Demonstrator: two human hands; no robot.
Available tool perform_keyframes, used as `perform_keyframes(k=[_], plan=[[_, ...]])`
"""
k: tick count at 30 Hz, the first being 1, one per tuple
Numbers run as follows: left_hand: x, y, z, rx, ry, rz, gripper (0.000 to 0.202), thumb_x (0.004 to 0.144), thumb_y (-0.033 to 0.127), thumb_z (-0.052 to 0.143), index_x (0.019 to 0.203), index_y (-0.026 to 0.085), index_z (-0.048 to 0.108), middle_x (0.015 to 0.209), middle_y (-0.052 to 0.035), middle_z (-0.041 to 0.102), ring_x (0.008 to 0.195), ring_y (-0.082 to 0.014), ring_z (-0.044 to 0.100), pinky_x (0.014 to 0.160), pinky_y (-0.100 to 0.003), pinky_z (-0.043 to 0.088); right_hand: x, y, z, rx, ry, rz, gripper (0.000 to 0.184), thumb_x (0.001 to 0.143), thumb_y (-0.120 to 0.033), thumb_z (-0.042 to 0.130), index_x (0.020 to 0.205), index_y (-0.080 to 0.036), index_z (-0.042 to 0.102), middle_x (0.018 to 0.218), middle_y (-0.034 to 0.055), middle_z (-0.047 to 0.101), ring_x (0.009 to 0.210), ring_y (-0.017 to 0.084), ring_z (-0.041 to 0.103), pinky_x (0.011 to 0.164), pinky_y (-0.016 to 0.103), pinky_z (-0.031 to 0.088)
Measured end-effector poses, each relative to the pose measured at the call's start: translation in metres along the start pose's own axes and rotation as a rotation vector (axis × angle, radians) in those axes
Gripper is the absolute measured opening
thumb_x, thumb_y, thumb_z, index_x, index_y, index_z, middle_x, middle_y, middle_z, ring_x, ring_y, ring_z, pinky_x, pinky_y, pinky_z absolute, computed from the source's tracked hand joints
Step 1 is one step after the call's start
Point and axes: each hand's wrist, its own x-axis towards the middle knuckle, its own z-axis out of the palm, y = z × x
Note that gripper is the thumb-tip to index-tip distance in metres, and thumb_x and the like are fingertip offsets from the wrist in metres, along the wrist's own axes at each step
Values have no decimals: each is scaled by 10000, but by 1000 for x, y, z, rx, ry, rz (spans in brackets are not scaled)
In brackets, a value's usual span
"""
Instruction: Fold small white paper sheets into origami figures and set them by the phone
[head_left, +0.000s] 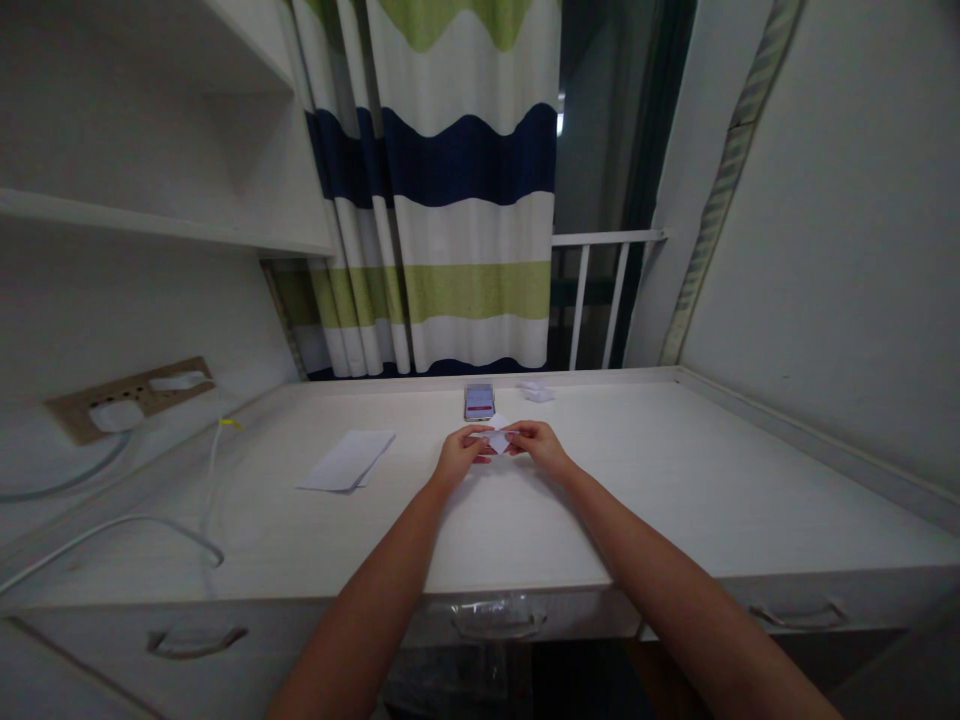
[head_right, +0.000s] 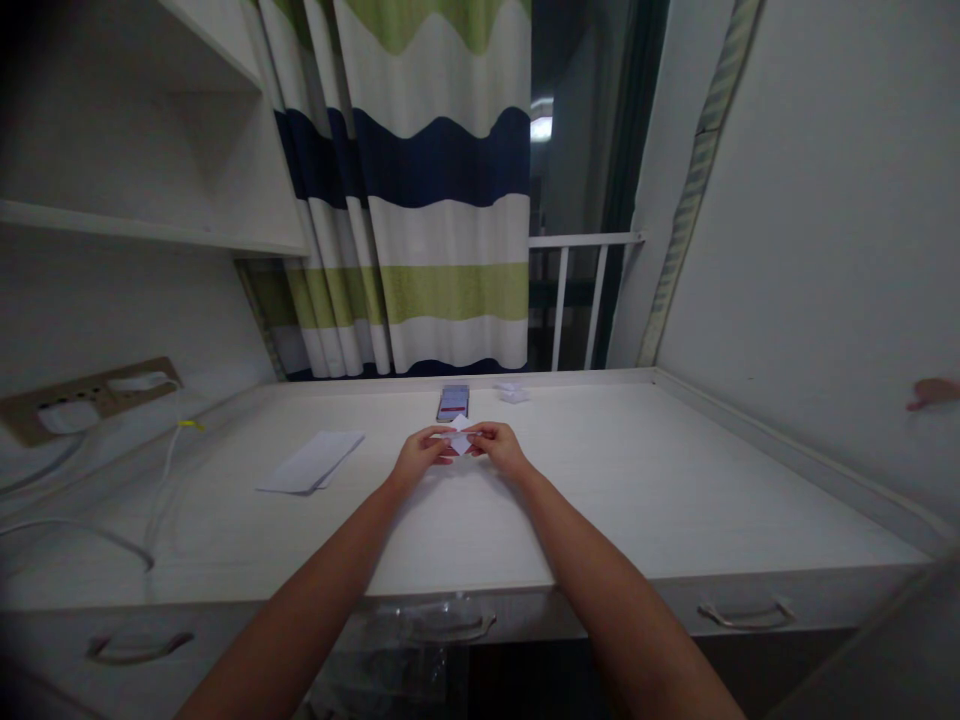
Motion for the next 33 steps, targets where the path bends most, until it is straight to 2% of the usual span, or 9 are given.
perform_keyframes(k=[9,19,24,28,33], plan=[[-3,6,3,-40,93,-1,238,544,253,652,735,113,634,615,-43,653,555,-135,602,553,-248,487,-4,-6,5,3,-29,-38,199,542,-253,625,706,-146,660,569,5,630,522,112,579,543,245,461],[-2,7,2,-111,109,-46,178,525,158,612,693,109,637,585,-38,645,525,-131,596,535,-239,475,-5,-9,6,-3,-40,-64,168,551,-199,580,688,-153,666,551,-4,622,521,102,564,550,240,450],[-1,4,1,-155,83,-64,217,544,172,606,748,104,638,619,-49,655,542,-130,602,559,-240,480,-6,-10,6,-6,-33,-72,168,552,-189,579,690,-153,669,566,-3,624,516,94,547,554,240,444],[-3,6,1,-197,56,-76,222,581,228,603,758,99,637,570,-42,637,539,-133,600,551,-240,480,-5,-9,6,-23,-27,-90,154,552,-180,570,667,-153,669,562,-6,623,508,89,534,542,232,438],[-2,4,2,-146,59,-69,282,563,302,670,754,97,635,606,-50,644,542,-121,592,577,-249,483,-5,-8,5,-97,-18,-126,163,565,-149,538,662,-156,668,572,-7,627,501,84,523,549,230,436]])
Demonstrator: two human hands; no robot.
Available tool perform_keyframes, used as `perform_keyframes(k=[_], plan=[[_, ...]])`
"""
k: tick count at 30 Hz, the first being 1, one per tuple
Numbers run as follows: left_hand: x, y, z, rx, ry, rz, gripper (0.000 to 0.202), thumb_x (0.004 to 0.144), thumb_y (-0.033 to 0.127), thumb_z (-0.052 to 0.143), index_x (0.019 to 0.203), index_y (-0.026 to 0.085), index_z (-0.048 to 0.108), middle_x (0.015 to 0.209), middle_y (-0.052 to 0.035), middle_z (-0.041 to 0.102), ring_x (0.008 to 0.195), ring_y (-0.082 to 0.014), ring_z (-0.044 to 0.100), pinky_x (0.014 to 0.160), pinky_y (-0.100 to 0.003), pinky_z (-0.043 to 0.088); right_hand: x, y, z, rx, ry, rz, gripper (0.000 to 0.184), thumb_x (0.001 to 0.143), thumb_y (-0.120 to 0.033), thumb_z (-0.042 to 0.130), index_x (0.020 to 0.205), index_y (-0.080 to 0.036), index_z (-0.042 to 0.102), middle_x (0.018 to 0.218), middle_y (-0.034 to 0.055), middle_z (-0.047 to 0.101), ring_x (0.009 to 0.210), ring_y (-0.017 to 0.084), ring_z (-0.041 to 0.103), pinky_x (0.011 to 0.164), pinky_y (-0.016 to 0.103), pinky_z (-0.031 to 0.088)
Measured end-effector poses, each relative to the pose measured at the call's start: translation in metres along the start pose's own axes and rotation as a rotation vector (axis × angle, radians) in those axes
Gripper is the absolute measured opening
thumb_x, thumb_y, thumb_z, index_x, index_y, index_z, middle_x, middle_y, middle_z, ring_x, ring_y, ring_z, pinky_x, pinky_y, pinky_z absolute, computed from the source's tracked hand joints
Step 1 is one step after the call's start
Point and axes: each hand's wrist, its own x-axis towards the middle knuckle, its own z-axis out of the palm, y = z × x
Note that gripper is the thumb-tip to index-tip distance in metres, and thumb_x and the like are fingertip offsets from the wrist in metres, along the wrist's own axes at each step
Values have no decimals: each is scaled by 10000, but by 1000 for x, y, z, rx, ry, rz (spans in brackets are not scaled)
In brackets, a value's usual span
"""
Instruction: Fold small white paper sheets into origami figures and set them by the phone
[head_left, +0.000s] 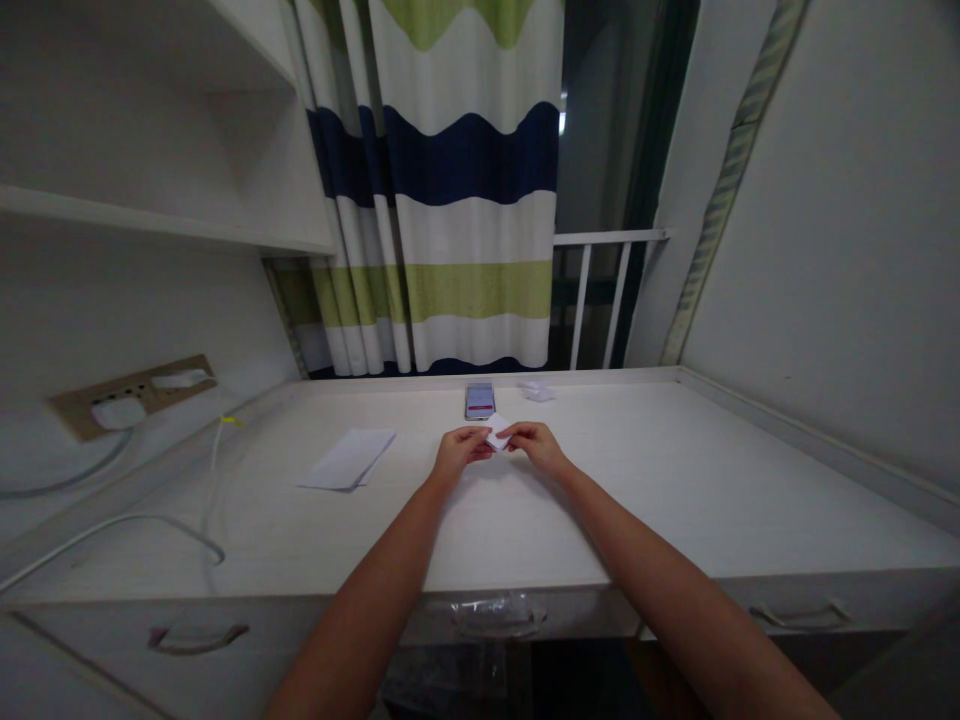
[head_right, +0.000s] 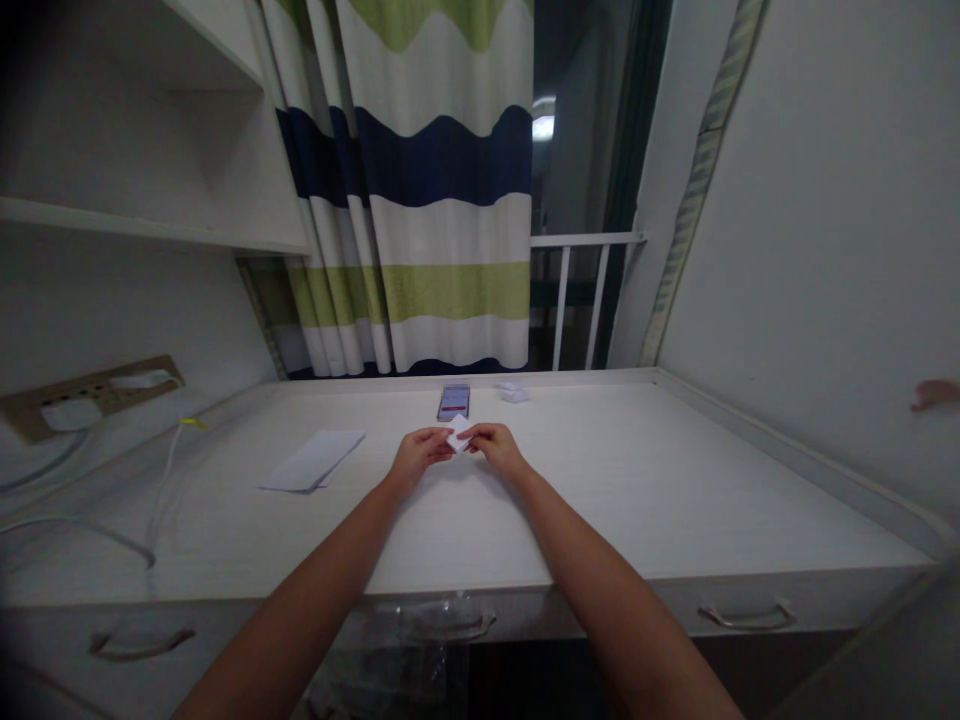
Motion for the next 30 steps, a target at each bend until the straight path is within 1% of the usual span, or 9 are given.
perform_keyframes(k=[2,5,9,11,13,19,21,25,30], plan=[[1,-2,-1,21,4,8,314,538,292,695,777,98,631,612,-48,645,539,-119,588,586,-258,487,0,0,0,-25,-8,-8,166,565,-141,531,660,-156,666,575,-7,626,504,85,524,556,232,439],[3,-3,-2,35,-1,30,382,542,280,697,872,111,607,611,-40,644,541,-121,591,580,-261,492,0,1,0,-41,-17,-16,169,582,-156,523,678,-154,663,603,1,631,528,93,538,573,241,445],[4,-3,-3,52,25,57,472,548,271,697,974,133,548,593,-22,637,540,-129,598,563,-263,497,-1,1,0,-15,-44,-10,175,625,-215,530,733,-146,650,646,15,631,560,99,554,587,245,452],[4,-3,-3,62,36,68,508,543,275,702,999,140,523,588,-16,636,543,-134,602,561,-267,499,-1,1,1,18,-40,-4,208,642,-262,548,797,-149,630,641,9,624,562,102,559,577,246,456],[4,-4,-2,73,41,75,505,534,284,707,980,134,525,600,-23,640,556,-141,608,560,-266,499,-2,2,1,46,-12,2,269,635,-294,581,867,-159,594,605,-10,609,550,105,562,562,245,460],[5,-4,-2,83,9,58,361,504,322,715,771,108,599,687,-63,661,611,-151,614,576,-246,490,0,7,2,116,42,40,450,549,-312,678,948,-183,514,512,-60,577,513,107,567,548,241,463],[6,-4,-2,76,10,52,345,495,321,719,745,108,612,690,-64,662,623,-156,614,587,-253,490,1,8,1,143,72,72,457,518,-315,698,921,-178,530,529,-53,590,511,104,565,553,241,464],[8,-6,-4,65,33,37,332,487,319,723,723,104,631,686,-67,658,636,-161,611,610,-275,490,1,6,-1,161,49,145,317,505,-342,701,731,-142,606,609,-2,626,554,103,568,582,237,461],[6,-5,-4,69,25,30,311,507,323,712,715,101,648,698,-73,656,659,-160,608,616,-269,484,1,4,-2,170,62,169,275,501,-329,705,684,-133,646,631,11,641,577,96,564,611,231,453]])
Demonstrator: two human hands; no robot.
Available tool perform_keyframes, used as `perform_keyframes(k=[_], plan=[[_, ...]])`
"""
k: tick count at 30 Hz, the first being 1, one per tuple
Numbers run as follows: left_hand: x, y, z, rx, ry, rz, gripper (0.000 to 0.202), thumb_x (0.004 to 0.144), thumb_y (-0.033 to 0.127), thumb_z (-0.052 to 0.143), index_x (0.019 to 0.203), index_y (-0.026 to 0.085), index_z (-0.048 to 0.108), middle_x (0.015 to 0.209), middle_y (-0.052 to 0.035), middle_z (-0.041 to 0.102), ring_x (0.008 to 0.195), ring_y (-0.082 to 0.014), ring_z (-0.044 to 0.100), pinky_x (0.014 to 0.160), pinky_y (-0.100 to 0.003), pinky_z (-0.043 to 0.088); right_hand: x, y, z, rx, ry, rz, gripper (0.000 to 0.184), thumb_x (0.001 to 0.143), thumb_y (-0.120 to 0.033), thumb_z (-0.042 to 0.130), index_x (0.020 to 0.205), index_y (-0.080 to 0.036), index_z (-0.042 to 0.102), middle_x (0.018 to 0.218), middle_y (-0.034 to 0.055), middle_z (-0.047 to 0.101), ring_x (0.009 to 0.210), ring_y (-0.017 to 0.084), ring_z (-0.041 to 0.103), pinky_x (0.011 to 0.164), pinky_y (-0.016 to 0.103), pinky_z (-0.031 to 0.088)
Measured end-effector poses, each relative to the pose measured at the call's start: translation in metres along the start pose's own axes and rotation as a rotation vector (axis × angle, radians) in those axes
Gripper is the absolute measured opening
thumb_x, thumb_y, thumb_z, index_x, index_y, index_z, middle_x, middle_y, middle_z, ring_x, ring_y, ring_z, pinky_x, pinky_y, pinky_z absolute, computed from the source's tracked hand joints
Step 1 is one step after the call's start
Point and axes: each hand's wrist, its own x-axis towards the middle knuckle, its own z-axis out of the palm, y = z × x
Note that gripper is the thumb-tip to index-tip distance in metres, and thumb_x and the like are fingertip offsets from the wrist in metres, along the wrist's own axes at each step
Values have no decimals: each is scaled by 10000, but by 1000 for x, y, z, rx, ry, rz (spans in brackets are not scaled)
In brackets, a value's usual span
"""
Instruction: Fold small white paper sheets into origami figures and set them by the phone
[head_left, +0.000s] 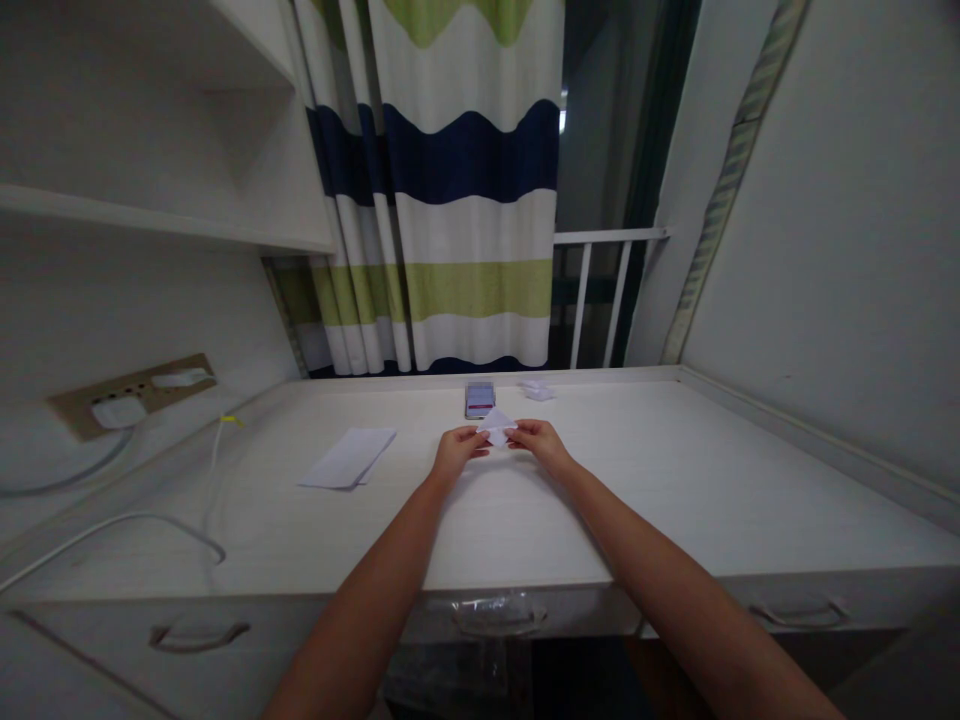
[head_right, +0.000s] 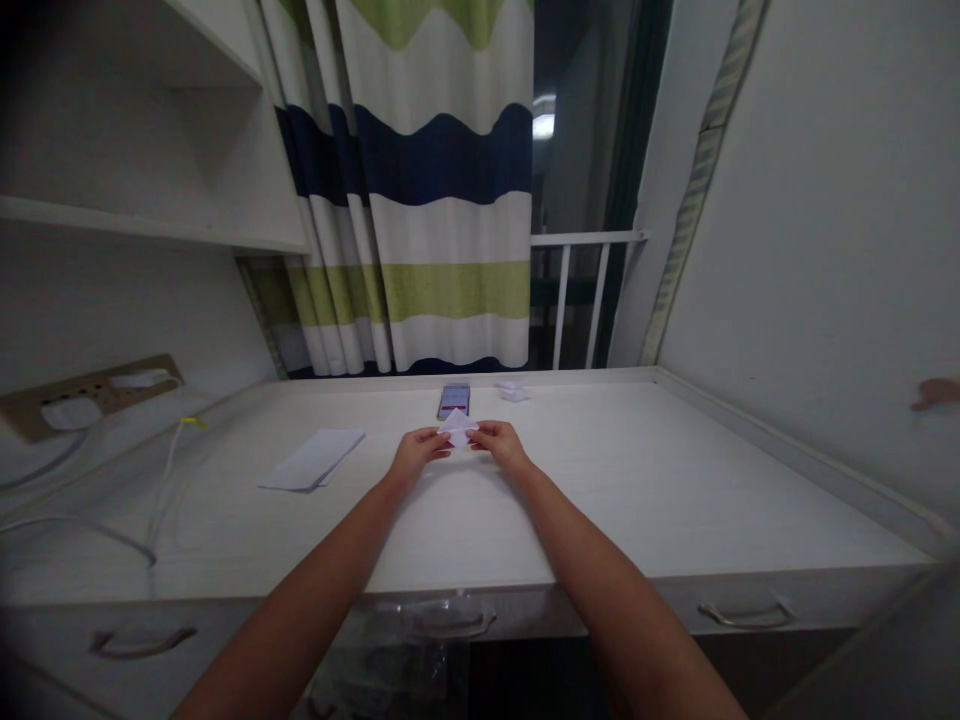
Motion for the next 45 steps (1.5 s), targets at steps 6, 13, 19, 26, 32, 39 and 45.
perform_keyframes(k=[6,13,19,26,32,39,45], plan=[[-3,4,1,10,-12,-7,316,513,347,704,698,96,654,724,-89,659,682,-168,607,603,-257,474,0,-2,0,24,-3,30,256,485,-328,713,639,-132,655,596,4,636,548,88,556,619,236,454],[-4,5,0,7,-45,-15,296,540,356,686,686,102,649,715,-84,660,687,-167,605,612,-257,465,-2,-4,0,44,-20,34,246,501,-326,712,638,-130,654,588,9,634,547,95,559,608,236,459],[-3,4,-2,-8,-74,-5,277,554,361,672,667,111,633,706,-81,658,670,-159,600,560,-223,439,-3,-3,-2,66,-65,31,233,529,-331,702,640,-133,654,603,14,643,546,94,564,601,227,458],[-2,5,-2,53,-41,37,272,564,370,653,676,125,615,688,-65,649,655,-156,599,440,-171,341,-4,-4,-2,1,-99,23,305,574,-397,658,713,-126,657,646,39,655,598,106,578,546,199,421],[-4,5,-1,101,-23,48,288,559,380,652,685,125,603,628,-31,619,510,-104,564,391,-164,288,-2,-3,-3,-120,-44,-22,297,578,-412,647,628,-120,628,443,-18,560,390,52,459,394,169,323],[-3,3,3,-76,-54,-15,289,541,341,693,673,128,550,631,-13,610,633,-147,621,538,-202,449,0,3,-1,16,-51,5,281,530,-390,687,641,-139,628,594,4,628,576,121,598,579,236,478],[-4,4,3,-111,-61,-19,260,566,307,693,676,119,550,657,-29,628,675,-152,627,593,-218,484,-1,0,0,33,-31,5,276,517,-390,697,604,-135,636,583,8,633,562,115,587,674,275,484]])
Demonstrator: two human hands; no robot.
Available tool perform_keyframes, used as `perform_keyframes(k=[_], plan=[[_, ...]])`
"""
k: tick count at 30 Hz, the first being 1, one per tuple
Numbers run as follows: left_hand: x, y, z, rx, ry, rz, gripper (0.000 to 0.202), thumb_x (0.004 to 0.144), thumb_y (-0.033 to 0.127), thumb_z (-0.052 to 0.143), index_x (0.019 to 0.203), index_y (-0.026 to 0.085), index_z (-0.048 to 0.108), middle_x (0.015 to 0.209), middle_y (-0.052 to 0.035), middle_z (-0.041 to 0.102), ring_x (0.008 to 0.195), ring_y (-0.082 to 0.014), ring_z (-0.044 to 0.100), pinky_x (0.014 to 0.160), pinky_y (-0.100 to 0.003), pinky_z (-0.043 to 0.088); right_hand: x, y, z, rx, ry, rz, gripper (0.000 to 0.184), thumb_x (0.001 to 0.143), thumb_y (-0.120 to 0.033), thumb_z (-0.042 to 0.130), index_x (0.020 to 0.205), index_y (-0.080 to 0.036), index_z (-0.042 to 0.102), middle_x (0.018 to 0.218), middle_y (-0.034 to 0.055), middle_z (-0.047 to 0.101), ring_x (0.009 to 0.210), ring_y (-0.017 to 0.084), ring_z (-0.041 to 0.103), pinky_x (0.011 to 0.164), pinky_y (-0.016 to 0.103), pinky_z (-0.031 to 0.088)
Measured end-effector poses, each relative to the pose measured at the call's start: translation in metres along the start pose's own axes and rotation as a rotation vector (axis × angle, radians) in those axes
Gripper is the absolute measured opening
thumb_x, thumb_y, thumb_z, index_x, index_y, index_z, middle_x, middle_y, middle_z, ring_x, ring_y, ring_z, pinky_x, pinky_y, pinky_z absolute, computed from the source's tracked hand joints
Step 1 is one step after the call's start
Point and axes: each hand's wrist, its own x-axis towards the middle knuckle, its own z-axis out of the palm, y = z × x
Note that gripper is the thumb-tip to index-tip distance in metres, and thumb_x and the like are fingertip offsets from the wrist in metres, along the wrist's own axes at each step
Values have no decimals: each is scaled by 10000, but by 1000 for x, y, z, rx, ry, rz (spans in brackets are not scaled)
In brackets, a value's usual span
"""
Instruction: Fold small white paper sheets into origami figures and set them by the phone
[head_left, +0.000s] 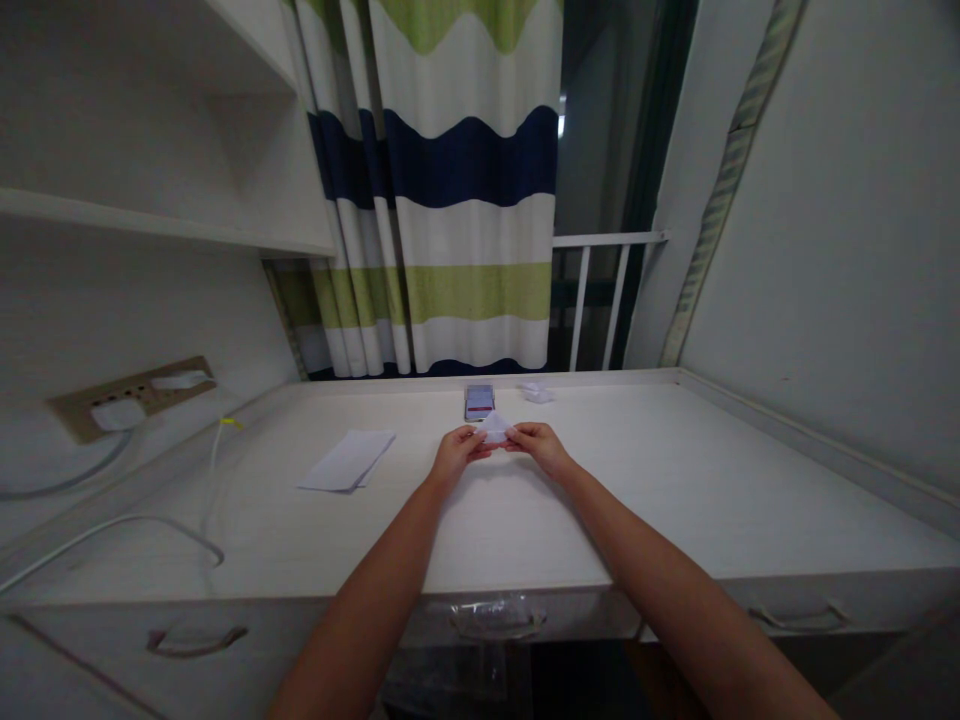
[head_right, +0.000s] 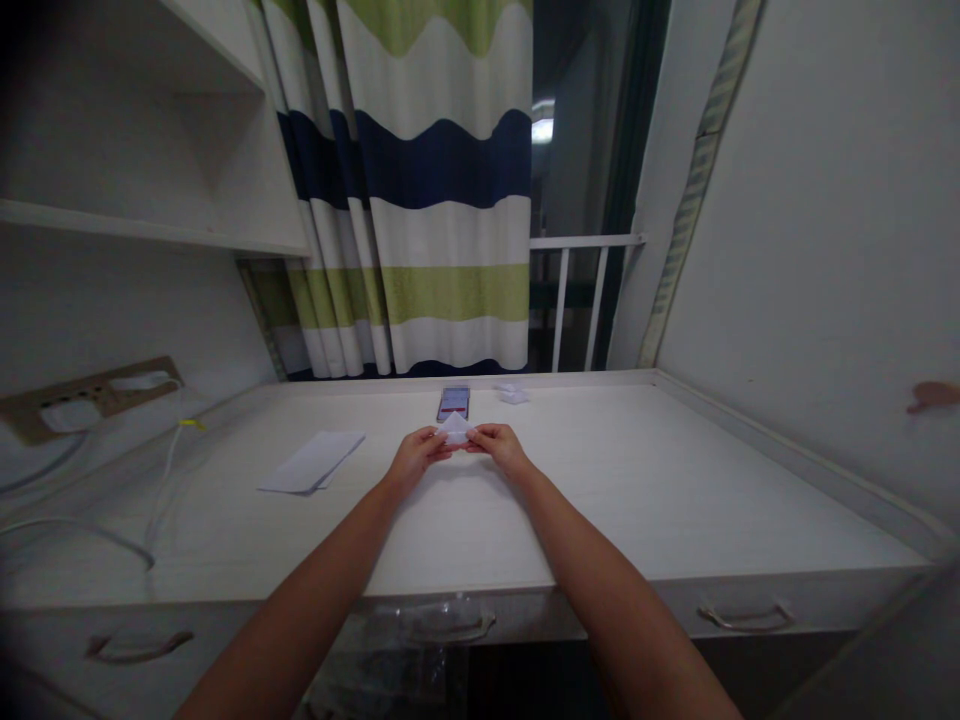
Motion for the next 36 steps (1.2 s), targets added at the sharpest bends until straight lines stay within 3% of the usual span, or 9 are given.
perform_keyframes(k=[11,25,28,32,36], plan=[[0,3,2,-12,2,39,278,568,320,687,710,122,553,648,-23,630,625,-142,624,570,-207,479,-4,-4,5,52,-22,-4,262,535,-382,696,613,-141,631,575,-5,629,545,91,573,648,234,471],[1,-2,1,75,-18,87,339,569,377,669,766,110,601,744,-61,651,717,-176,617,705,-308,469,-2,0,2,49,-10,-38,250,535,-357,701,677,-158,648,637,2,648,591,105,585,693,269,468],[1,-2,0,118,2,97,358,569,388,662,790,110,616,779,-72,642,726,-175,607,670,-297,475,0,1,2,21,6,-45,241,541,-362,693,655,-154,652,639,12,654,606,113,589,729,288,455],[3,-3,-1,224,87,122,329,556,376,661,760,122,617,750,-51,615,631,-133,568,518,-238,467,1,0,0,-10,29,-68,248,539,-365,691,657,-151,658,653,24,662,646,133,598,759,307,440],[2,-2,-2,265,52,107,321,593,365,629,821,139,614,632,-11,584,560,-110,547,479,-215,447,0,-1,0,-50,38,-81,258,543,-363,687,685,-148,668,667,32,666,665,146,597,757,315,431]])
